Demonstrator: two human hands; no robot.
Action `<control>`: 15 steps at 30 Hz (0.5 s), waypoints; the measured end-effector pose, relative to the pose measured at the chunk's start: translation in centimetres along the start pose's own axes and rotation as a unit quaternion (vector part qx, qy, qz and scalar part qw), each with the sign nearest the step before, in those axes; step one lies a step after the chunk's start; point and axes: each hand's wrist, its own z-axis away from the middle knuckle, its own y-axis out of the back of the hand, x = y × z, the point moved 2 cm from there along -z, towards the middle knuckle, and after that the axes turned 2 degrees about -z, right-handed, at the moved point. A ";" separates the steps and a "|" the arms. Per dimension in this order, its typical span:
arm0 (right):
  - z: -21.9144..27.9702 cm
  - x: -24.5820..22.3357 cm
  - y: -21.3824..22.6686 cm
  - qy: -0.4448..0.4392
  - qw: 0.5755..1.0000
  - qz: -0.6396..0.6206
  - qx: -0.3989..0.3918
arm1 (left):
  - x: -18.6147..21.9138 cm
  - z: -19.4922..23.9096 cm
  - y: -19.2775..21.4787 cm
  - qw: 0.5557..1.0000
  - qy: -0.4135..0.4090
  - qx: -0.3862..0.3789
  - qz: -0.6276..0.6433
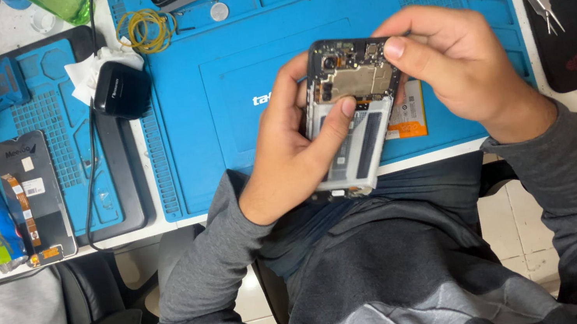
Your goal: The person removes the battery from a disassembled smartphone using a plastic pry tool and tweezers. They then peel the protective film off a new battery and place it on the work mat, preparing it for installation.
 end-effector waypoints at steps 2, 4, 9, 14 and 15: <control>0.0 0.1 0.1 -0.009 1.000 -0.002 0.003 | 0.2 0.1 -0.1 1.000 0.016 0.001 0.016; -0.1 0.2 0.1 -0.015 1.000 -0.005 -0.007 | 0.2 0.1 0.0 0.999 0.026 0.003 0.026; -0.8 0.0 -0.9 -0.047 0.994 -0.063 -0.070 | -0.6 -0.3 0.6 0.996 0.035 0.068 0.053; -0.9 -0.2 -2.9 0.041 0.987 0.119 -0.101 | -1.7 -0.8 2.0 0.981 0.019 0.180 0.069; -0.7 -0.3 -3.3 0.118 0.966 0.214 -0.086 | -1.8 -0.8 2.1 0.981 -0.018 0.180 0.070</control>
